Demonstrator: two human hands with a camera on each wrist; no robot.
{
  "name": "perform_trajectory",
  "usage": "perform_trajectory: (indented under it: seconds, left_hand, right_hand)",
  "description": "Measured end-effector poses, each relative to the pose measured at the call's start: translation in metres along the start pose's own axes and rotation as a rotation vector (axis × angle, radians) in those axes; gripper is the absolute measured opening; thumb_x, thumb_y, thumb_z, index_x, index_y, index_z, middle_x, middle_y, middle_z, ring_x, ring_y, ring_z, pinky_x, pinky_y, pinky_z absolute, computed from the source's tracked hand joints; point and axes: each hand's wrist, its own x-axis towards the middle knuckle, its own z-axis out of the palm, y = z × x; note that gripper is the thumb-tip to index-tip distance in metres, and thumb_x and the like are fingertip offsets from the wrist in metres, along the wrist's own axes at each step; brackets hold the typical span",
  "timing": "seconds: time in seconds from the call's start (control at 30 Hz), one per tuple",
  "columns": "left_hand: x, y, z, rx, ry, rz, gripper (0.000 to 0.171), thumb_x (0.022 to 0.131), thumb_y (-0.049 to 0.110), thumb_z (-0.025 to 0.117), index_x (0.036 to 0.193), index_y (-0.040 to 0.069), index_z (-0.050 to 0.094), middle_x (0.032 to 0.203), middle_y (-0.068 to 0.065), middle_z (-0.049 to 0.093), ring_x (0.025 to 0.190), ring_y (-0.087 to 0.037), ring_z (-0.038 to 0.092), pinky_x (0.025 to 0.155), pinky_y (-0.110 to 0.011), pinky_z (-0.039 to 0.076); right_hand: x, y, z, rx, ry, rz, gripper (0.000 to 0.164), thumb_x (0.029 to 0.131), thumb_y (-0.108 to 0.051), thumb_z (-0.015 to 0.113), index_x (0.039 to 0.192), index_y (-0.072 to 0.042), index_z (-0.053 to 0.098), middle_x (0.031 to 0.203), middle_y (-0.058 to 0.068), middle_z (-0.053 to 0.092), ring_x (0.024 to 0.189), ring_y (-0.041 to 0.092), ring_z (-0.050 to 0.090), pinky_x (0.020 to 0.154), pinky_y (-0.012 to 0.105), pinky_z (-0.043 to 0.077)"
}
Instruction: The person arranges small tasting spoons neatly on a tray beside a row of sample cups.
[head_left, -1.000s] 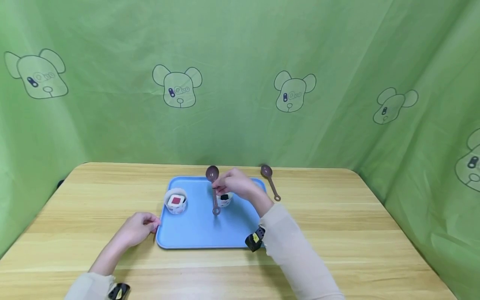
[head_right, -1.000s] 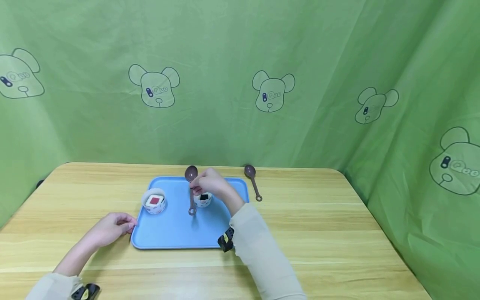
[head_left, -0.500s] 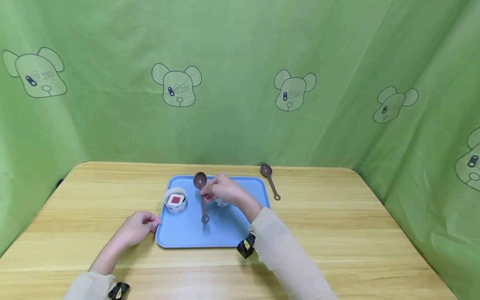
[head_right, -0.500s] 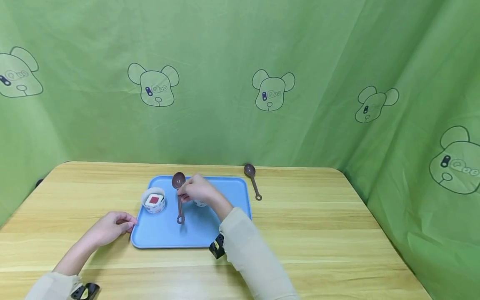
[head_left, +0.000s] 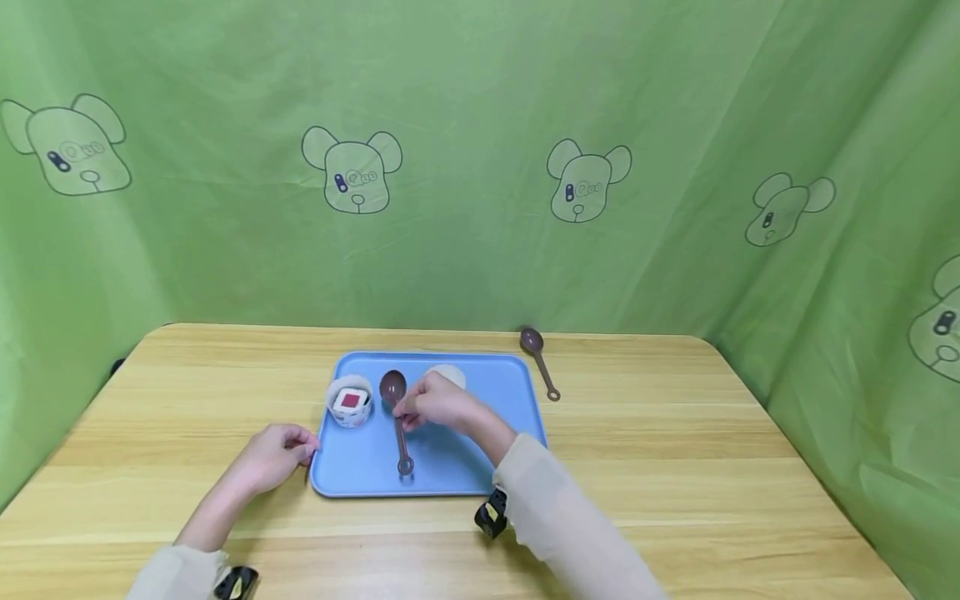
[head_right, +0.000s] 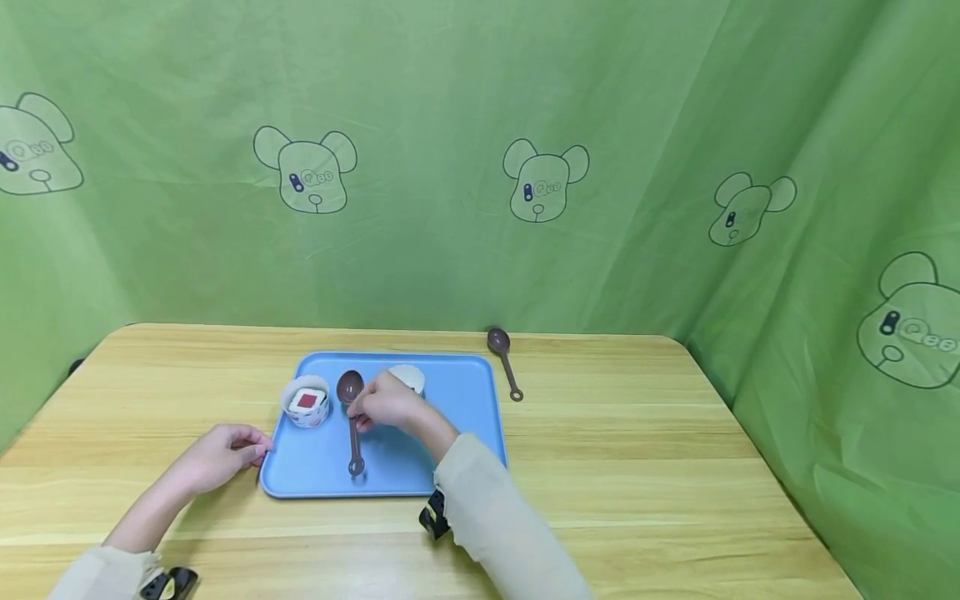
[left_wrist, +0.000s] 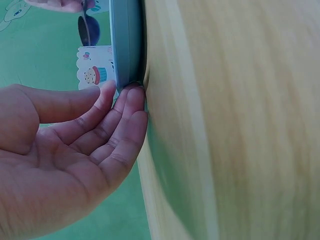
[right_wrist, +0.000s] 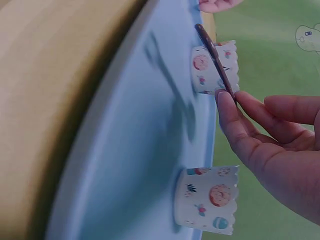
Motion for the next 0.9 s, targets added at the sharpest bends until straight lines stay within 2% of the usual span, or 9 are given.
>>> perform_trajectory:
  seconds: [0.23, 0.7, 0.9]
  left_hand:
    - [0.0, 0.0, 0.0, 0.006, 0.006, 0.002, 0.016, 0.089, -0.001, 0.049, 0.094, -0.008, 0.062, 0.081, -0.007, 0.063, 0.079, -0.02, 0.058, 0.071, -0.038, 0.048]
    - [0.001, -0.002, 0.001, 0.003, 0.004, 0.0, 0.016, 0.089, 0.0, 0.049, 0.094, -0.008, 0.062, 0.08, -0.007, 0.063, 0.078, -0.02, 0.058, 0.07, -0.038, 0.048]
    - [0.001, -0.001, 0.0, -0.001, 0.004, 0.001, 0.016, 0.089, 0.0, 0.049, 0.094, -0.008, 0.062, 0.081, -0.008, 0.063, 0.078, -0.021, 0.059, 0.071, -0.038, 0.048]
  right_hand:
    - [0.0, 0.009, 0.004, -0.009, -0.002, 0.025, 0.02, 0.088, 0.004, 0.049, 0.094, 0.016, 0.063, 0.081, 0.018, 0.065, 0.072, 0.028, 0.064, 0.07, 0.033, 0.053]
    - [0.0, 0.014, 0.009, 0.035, -0.022, 0.037, 0.02, 0.089, 0.007, 0.046, 0.096, 0.017, 0.061, 0.085, 0.021, 0.063, 0.078, 0.033, 0.064, 0.071, 0.033, 0.053]
    - [0.0, 0.017, 0.01, 0.041, -0.016, 0.042, 0.02, 0.089, 0.007, 0.045, 0.096, 0.017, 0.061, 0.085, 0.02, 0.063, 0.074, 0.028, 0.064, 0.07, 0.031, 0.053]
